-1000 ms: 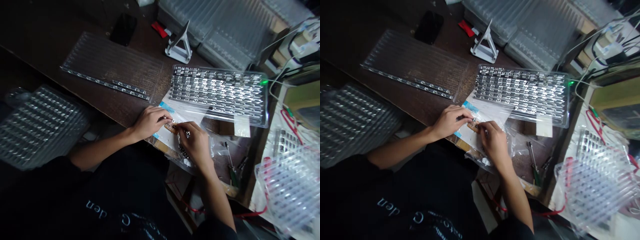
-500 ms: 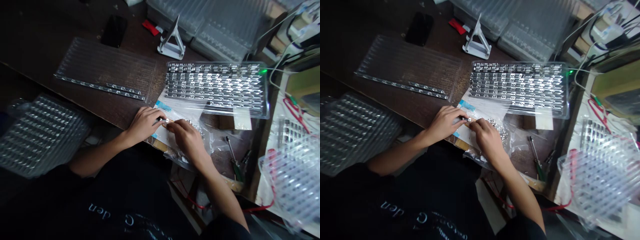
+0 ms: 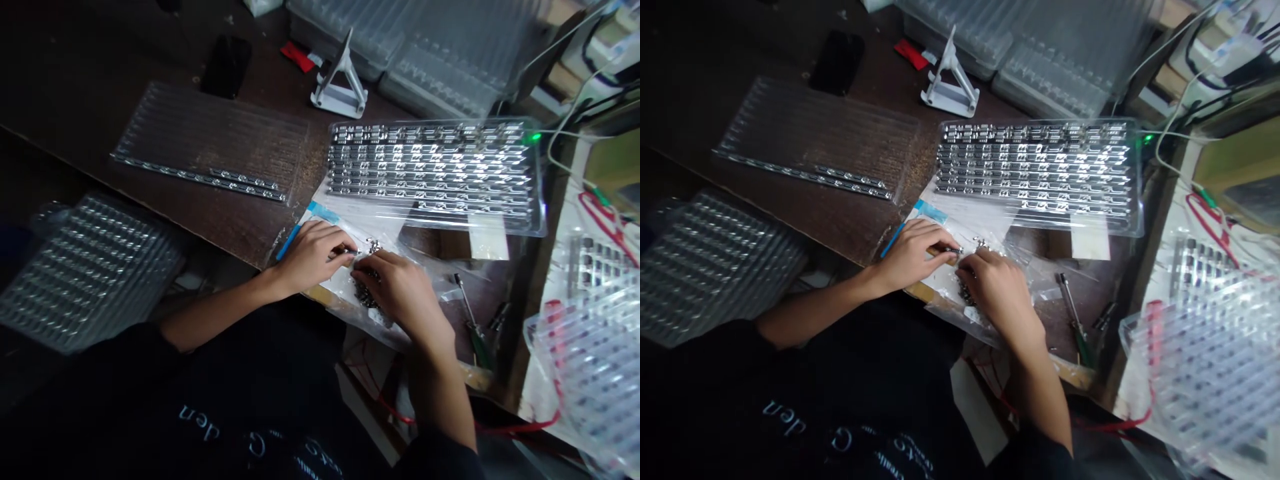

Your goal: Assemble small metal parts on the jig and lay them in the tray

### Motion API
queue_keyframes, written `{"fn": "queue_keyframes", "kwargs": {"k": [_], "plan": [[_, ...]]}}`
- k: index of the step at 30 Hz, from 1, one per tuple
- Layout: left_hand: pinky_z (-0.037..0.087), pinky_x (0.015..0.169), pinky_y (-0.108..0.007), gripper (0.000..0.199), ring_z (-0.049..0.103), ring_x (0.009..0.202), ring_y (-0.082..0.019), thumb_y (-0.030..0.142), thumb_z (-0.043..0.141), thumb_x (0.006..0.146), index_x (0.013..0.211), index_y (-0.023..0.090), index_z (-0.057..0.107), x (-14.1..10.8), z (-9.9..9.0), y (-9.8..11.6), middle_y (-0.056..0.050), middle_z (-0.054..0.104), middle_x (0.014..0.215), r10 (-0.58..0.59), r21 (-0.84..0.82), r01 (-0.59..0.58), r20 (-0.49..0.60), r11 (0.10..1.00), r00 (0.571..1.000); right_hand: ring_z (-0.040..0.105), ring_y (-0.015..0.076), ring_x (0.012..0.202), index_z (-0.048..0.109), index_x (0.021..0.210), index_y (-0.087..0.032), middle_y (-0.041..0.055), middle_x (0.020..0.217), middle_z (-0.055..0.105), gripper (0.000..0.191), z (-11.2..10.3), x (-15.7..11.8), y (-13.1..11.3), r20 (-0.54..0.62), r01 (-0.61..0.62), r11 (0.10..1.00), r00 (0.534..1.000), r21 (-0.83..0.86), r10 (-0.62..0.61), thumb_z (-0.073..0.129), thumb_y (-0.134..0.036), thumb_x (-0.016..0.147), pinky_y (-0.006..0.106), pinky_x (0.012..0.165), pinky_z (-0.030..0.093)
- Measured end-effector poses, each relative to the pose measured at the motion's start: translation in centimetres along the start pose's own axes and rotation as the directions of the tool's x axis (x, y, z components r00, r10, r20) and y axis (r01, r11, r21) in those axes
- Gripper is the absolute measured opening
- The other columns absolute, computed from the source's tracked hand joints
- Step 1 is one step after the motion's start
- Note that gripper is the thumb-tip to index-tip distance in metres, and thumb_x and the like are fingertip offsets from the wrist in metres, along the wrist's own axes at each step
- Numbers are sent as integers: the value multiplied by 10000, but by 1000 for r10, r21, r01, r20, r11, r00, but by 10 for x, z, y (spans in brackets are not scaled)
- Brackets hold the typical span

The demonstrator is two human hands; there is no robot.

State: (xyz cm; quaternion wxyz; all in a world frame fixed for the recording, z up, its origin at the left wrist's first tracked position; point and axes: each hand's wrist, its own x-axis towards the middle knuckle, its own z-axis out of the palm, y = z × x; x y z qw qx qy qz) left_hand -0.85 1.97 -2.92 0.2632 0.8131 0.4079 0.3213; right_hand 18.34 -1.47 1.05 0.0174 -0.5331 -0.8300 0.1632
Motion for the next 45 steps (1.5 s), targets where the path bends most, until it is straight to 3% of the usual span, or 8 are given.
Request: {"fn": "queue_keyframes", "kwargs": {"k": [4,13,19,22,27,36,40,45], "plan": [[406,854,-335,49,627,901,-182,224,708,871,885,205,666,-1,1,-2,7,723,895,-28,11,28,2,1000,1000,637,215,756,681,886,-187,70,860,689,170,-1,-1,0,-12,15,1000,1000,8,-15,543,-262,952,316,660,407],[400,834,-343,72,626,887,-199,225,716,863,840,200,652,-2,2,-2,-2,725,884,-57,47,56,9,997,998,669,195,711,650,953,-201,54,845,730,148,-4,-7,12,-180,1,955,982,298,55,514,-259,960,292,650,454],[403,826,-340,70,631,886,-193,227,709,877,844,201,654,-3,1,-1,1,726,878,-56,28,56,4,998,998,676,197,731,665,954,-205,51,845,732,145,-6,-4,10,-320,-53,949,934,310,157,525,-240,935,304,691,484],[421,850,-335,71,650,903,-183,248,669,917,868,198,655,-5,-5,0,-16,742,927,-24,-20,23,-75,1000,997,663,203,740,666,900,-204,62,832,716,135,-4,0,5,-364,-64,953,915,295,174,532,-221,906,314,694,490],[442,886,-328,190,669,872,-169,290,723,881,1026,202,636,-14,-24,-2,-9,750,951,-18,6,19,-217,1000,976,679,189,757,672,911,-199,48,868,726,116,11,13,-5,-316,30,942,945,334,82,561,-175,884,299,700,499],[442,942,-358,265,678,913,-189,259,745,859,1093,222,625,-22,-43,-12,-5,760,974,-102,76,119,-197,990,975,660,256,886,672,1099,-178,126,1037,699,259,23,20,-18,-210,145,988,969,55,-131,433,-218,1006,347,711,511],[437,940,-366,274,671,873,-182,234,744,856,1103,227,625,-23,-50,-19,1,759,983,-116,106,139,-194,985,974,665,252,875,665,1154,-193,115,1050,699,341,17,19,-20,-176,155,987,973,38,-146,384,-112,977,340,703,512],[431,948,-369,249,670,899,-178,218,690,893,1136,230,637,-20,-66,-30,-2,759,1004,-100,196,139,-194,971,976,686,251,894,637,1228,-207,111,1102,703,337,13,16,-10,-296,183,980,943,84,-151,441,-139,962,344,702,536]]}}
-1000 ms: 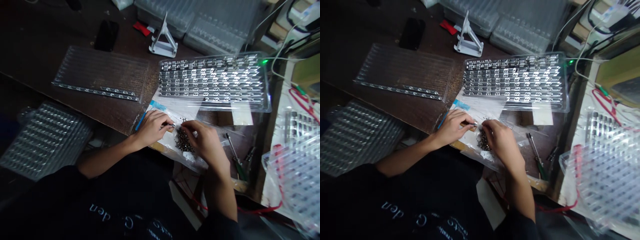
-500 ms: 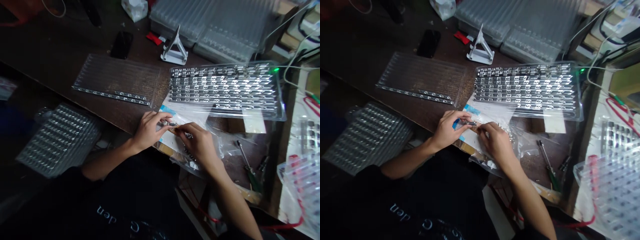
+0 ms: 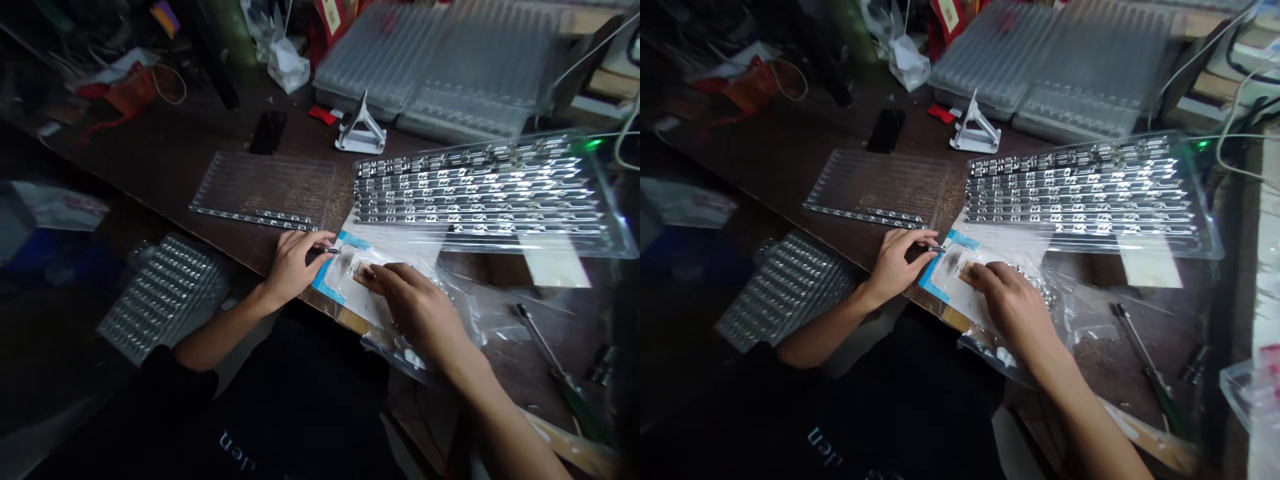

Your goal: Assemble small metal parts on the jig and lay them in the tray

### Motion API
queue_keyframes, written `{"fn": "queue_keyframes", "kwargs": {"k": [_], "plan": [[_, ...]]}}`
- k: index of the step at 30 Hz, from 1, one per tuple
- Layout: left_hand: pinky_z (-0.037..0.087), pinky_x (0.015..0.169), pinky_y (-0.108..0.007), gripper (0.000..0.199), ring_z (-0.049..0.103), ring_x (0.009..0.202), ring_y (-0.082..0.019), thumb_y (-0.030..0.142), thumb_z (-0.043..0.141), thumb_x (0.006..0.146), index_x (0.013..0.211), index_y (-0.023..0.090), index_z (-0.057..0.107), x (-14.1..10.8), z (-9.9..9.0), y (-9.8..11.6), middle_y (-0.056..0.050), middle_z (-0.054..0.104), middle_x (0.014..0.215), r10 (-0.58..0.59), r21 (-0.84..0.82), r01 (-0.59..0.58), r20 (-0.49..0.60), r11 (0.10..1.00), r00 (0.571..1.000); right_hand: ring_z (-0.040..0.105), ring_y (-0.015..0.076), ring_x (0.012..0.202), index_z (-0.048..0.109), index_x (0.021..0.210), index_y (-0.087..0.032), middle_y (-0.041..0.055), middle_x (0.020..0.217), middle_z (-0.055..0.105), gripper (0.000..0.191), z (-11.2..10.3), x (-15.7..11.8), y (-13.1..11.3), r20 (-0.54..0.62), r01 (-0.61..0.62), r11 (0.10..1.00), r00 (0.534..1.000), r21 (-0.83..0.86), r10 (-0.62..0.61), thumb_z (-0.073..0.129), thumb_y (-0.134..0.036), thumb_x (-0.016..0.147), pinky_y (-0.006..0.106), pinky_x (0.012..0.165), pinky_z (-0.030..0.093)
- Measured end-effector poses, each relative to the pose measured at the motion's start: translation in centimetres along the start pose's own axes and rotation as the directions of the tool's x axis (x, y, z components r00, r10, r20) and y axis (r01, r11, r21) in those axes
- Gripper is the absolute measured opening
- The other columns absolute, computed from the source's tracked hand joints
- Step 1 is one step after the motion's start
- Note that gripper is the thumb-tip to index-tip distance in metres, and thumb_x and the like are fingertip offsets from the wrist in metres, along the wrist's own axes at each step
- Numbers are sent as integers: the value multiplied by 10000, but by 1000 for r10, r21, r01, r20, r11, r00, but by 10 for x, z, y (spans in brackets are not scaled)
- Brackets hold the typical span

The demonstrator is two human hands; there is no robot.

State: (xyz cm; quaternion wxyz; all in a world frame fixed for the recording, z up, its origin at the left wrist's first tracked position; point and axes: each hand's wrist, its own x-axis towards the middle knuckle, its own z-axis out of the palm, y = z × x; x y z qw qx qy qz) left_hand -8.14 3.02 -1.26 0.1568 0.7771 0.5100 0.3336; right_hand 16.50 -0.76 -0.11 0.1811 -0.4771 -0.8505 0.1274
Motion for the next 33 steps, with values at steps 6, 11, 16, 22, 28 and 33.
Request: {"fn": "queue_keyframes", "kwargs": {"k": [6,11,16,22,28,33], "plan": [[469,938,-366,104,683,963,-196,239,618,923,986,208,693,34,-28,-39,-33,752,1031,-4,100,17,-123,995,992,699,254,861,681,1092,-191,103,1030,726,211,-10,-8,16,-213,6,1000,977,20,-1,523,-249,965,381,737,551],[540,860,-291,115,700,920,-168,247,615,912,995,173,648,53,-28,-54,-53,736,990,-18,-50,15,-50,999,999,701,245,850,693,1048,-185,92,1001,731,195,-13,-8,18,-211,10,998,977,56,2,529,-245,961,373,728,547],[525,861,-312,102,692,885,-174,246,600,917,977,184,654,51,-27,-49,-36,740,962,11,73,-14,36,997,999,698,236,850,700,1038,-170,87,999,734,207,-16,-9,16,-199,4,999,980,35,3,517,-235,967,357,730,539],[364,1065,-423,113,667,1000,-204,280,588,932,916,226,686,60,-35,-49,-6,749,1048,-23,305,-42,206,951,978,684,227,805,724,995,-164,80,950,731,205,-26,-15,20,-96,-72,997,993,-27,69,536,-235,957,342,703,495],[348,1056,-435,136,645,1077,-224,274,572,933,882,223,687,65,-37,-47,-17,732,1121,-65,380,-36,250,924,966,659,262,885,736,1002,-206,66,933,712,160,-31,-16,18,153,-117,984,979,-133,137,645,-295,904,351,736,432],[380,1016,-438,156,639,1062,-254,242,539,932,1000,227,678,63,-43,-40,-39,722,1120,-68,454,-58,256,889,964,645,222,844,710,935,-179,78,945,700,158,-32,-13,8,276,-148,972,941,-185,196,554,-205,944,327,717,382]]}}
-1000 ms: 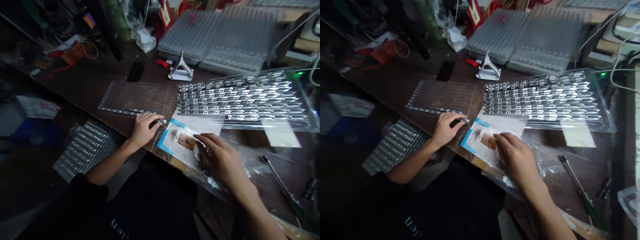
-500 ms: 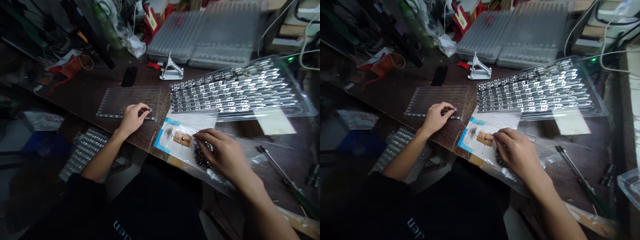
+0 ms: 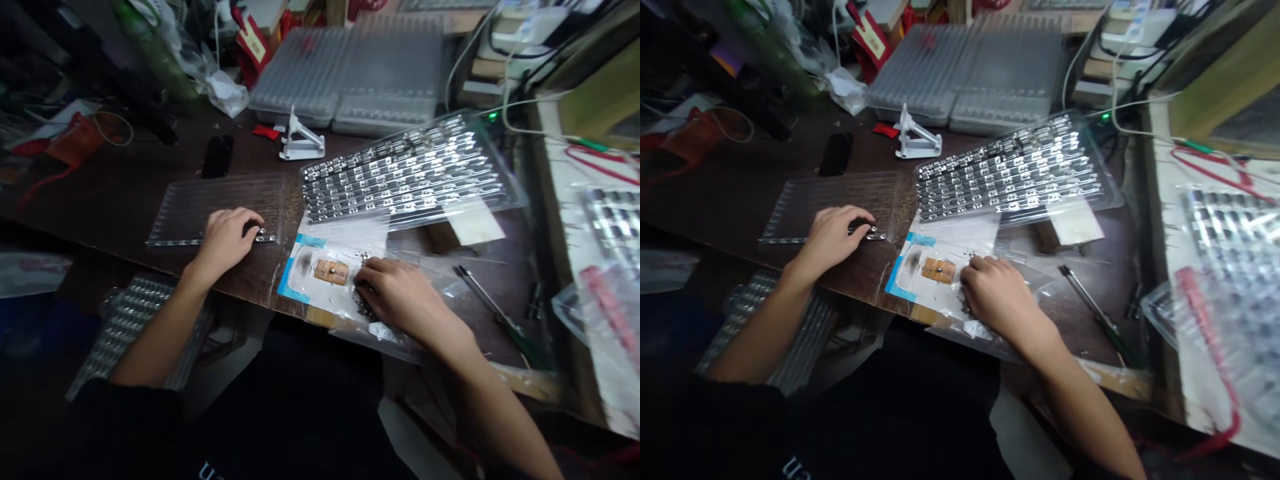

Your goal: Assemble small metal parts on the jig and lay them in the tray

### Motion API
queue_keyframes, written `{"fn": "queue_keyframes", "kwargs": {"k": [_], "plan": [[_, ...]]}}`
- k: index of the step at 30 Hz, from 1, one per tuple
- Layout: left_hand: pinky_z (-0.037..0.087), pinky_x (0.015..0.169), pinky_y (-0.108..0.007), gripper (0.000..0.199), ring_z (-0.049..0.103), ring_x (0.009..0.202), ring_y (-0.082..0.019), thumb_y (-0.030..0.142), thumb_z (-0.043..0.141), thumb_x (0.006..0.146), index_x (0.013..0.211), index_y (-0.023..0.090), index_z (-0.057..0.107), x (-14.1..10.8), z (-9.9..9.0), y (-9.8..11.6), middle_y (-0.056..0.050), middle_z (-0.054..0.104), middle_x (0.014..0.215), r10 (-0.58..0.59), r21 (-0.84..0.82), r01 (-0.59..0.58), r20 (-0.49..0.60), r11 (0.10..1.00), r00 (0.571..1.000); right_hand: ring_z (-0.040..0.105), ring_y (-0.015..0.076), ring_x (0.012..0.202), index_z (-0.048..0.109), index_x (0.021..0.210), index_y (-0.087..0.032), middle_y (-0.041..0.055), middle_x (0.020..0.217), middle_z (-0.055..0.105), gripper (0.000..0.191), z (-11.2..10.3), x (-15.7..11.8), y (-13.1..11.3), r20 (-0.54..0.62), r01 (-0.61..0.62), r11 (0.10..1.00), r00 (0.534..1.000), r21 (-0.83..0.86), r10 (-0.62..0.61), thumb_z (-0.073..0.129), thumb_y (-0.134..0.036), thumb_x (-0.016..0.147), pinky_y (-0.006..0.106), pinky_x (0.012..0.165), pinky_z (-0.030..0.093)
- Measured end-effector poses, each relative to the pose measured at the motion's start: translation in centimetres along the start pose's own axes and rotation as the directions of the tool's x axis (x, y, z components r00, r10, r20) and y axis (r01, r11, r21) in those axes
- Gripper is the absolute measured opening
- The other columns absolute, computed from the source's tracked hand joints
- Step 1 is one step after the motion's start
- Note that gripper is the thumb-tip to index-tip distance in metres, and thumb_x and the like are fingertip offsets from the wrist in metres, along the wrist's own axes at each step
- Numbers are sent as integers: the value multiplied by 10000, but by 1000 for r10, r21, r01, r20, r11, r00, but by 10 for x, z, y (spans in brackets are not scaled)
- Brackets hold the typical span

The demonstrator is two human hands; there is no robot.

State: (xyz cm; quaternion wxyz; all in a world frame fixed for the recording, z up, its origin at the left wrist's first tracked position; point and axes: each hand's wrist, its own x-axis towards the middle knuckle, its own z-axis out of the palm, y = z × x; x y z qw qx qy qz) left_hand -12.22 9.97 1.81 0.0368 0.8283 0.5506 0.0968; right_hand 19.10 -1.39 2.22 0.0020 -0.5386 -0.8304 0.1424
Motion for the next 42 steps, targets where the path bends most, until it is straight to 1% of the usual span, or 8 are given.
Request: {"fn": "queue_keyframes", "kwargs": {"k": [4,9,13,17,22,28,32,42], "plan": [[387,1007,-425,159,639,1055,-244,235,528,945,997,228,678,10,-1,29,-28,722,1115,84,-92,-87,-32,992,996,630,204,794,676,917,-163,90,952,704,178,1,1,-4,22,9,1000,1000,-18,-9,501,-156,944,327,710,360],[411,966,-373,115,624,1037,-205,214,591,928,984,215,692,46,11,106,-13,710,1084,314,-291,-328,-96,899,945,602,195,737,651,892,-161,86,893,696,128,-2,-2,-4,3,-25,998,1000,59,25,525,-173,909,313,680,356],[424,930,-376,127,575,1056,-234,210,635,907,1011,184,703,80,28,165,-58,667,1086,420,-264,-459,-194,848,887,608,193,786,654,945,-160,72,910,688,151,-2,-2,0,-36,32,977,999,212,-25,515,-130,895,286,694,400],[442,888,-394,101,554,1070,-274,225,680,877,924,140,707,102,42,194,-102,640,1070,427,-202,-457,-175,866,887,627,201,898,663,1092,-154,92,1007,681,250,2,-2,2,-115,124,944,989,305,-93,472,-119,935,288,802,455],[476,869,-364,67,610,993,-224,152,634,891,949,153,666,93,37,180,-66,665,1018,446,-324,-491,-207,809,871,654,209,866,680,1039,-160,88,955,711,211,8,-2,7,-216,110,923,976,368,-30,482,-173,968,309,793,480],[514,804,-279,66,659,857,-145,163,620,898,951,176,657,18,19,124,-20,710,924,286,-577,-336,-180,744,941,684,215,863,731,1016,-171,88,990,728,242,12,0,13,-367,95,911,928,401,65,514,-129,917,318,790,499],[522,847,-305,82,675,923,-172,206,612,916,943,188,687,-24,31,98,-36,731,959,204,-633,-222,-102,741,974,693,216,883,742,1008,-177,80,983,740,257,10,1,8,-355,56,910,929,411,103,510,-135,903,320,807,508],[485,882,-336,75,688,952,-185,244,669,905,956,216,717,-37,59,95,-24,762,985,229,-584,-245,-103,774,968,690,216,876,737,988,-178,83,981,741,238,13,7,3,-289,12,922,951,387,108,511,-169,913,320,797,506]]}}
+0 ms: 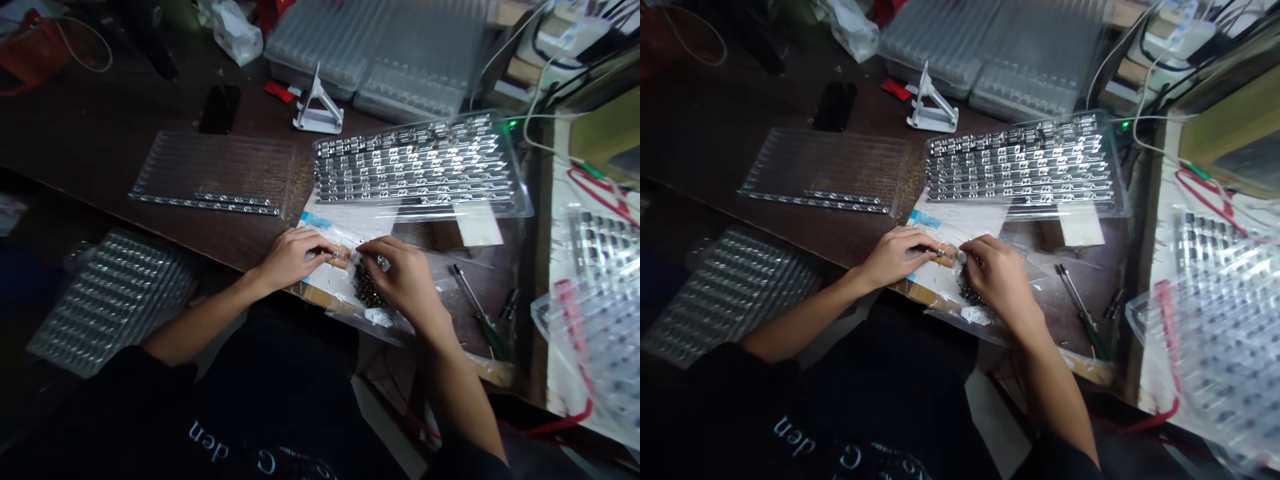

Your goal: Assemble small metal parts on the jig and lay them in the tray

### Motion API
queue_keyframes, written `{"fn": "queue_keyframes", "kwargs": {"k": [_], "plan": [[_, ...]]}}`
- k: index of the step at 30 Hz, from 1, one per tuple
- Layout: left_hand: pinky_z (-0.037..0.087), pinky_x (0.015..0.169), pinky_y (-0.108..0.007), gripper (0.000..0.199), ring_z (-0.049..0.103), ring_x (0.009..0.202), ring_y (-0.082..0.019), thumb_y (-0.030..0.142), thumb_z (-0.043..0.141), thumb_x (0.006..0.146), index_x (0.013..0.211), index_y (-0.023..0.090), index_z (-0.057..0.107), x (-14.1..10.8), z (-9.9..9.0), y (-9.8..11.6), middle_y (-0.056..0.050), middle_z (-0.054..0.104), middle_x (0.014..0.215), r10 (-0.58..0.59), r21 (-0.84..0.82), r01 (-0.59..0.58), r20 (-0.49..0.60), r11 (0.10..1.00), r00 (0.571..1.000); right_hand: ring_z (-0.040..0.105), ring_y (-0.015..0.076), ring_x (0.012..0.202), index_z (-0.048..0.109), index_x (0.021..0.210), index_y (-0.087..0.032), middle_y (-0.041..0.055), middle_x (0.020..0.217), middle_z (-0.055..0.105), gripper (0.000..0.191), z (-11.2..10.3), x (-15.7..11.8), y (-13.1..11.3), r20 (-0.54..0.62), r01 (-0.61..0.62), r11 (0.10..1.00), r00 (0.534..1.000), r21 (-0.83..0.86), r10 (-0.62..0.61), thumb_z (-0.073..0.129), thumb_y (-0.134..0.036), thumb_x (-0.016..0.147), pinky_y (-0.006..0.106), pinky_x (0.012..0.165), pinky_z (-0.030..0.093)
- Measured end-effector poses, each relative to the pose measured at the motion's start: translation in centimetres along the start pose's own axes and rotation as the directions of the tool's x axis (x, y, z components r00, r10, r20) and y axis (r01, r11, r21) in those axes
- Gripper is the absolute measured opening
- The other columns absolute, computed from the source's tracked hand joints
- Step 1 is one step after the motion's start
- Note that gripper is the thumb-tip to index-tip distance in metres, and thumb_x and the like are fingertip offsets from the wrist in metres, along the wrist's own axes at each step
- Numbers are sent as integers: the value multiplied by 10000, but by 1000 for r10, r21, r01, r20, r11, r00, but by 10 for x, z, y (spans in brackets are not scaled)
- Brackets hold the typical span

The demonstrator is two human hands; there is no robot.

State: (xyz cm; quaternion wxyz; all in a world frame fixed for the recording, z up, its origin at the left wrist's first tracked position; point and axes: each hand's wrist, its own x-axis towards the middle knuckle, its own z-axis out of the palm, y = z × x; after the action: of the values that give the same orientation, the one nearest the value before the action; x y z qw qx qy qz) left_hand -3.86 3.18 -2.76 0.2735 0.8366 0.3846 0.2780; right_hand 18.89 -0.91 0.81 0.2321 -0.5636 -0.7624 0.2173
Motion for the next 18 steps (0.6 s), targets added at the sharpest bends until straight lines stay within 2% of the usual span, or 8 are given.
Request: {"fn": "queue_keyframes", "kwargs": {"k": [9,12,14,18], "plan": [[454,847,-313,75,698,942,-167,206,671,910,961,214,726,-2,3,1,3,773,982,39,-15,-39,-38,999,999,673,218,872,725,1011,-173,91,984,722,239,10,2,-7,67,3,993,998,-115,5,501,-177,927,310,783,492],[453,851,-311,72,694,942,-166,225,657,922,952,214,722,-3,-1,1,-3,770,971,-19,-34,15,-107,999,994,665,222,874,712,1038,-185,96,1002,717,245,17,5,-10,73,6,987,997,-158,6,483,-200,953,315,775,486],[445,856,-323,73,682,930,-178,242,649,928,941,213,714,-7,-5,1,-10,764,974,-65,24,69,-132,997,989,659,219,885,702,1055,-187,96,1004,713,248,21,6,-13,84,42,988,996,-145,-30,469,-212,973,312,784,482],[419,876,-341,90,648,943,-194,256,638,930,992,221,693,-14,-10,0,-12,747,1036,-105,154,113,-54,982,993,628,238,913,691,1101,-157,122,1038,703,289,30,8,-20,181,153,964,977,-217,-115,423,-208,1005,332,810,455]]}}
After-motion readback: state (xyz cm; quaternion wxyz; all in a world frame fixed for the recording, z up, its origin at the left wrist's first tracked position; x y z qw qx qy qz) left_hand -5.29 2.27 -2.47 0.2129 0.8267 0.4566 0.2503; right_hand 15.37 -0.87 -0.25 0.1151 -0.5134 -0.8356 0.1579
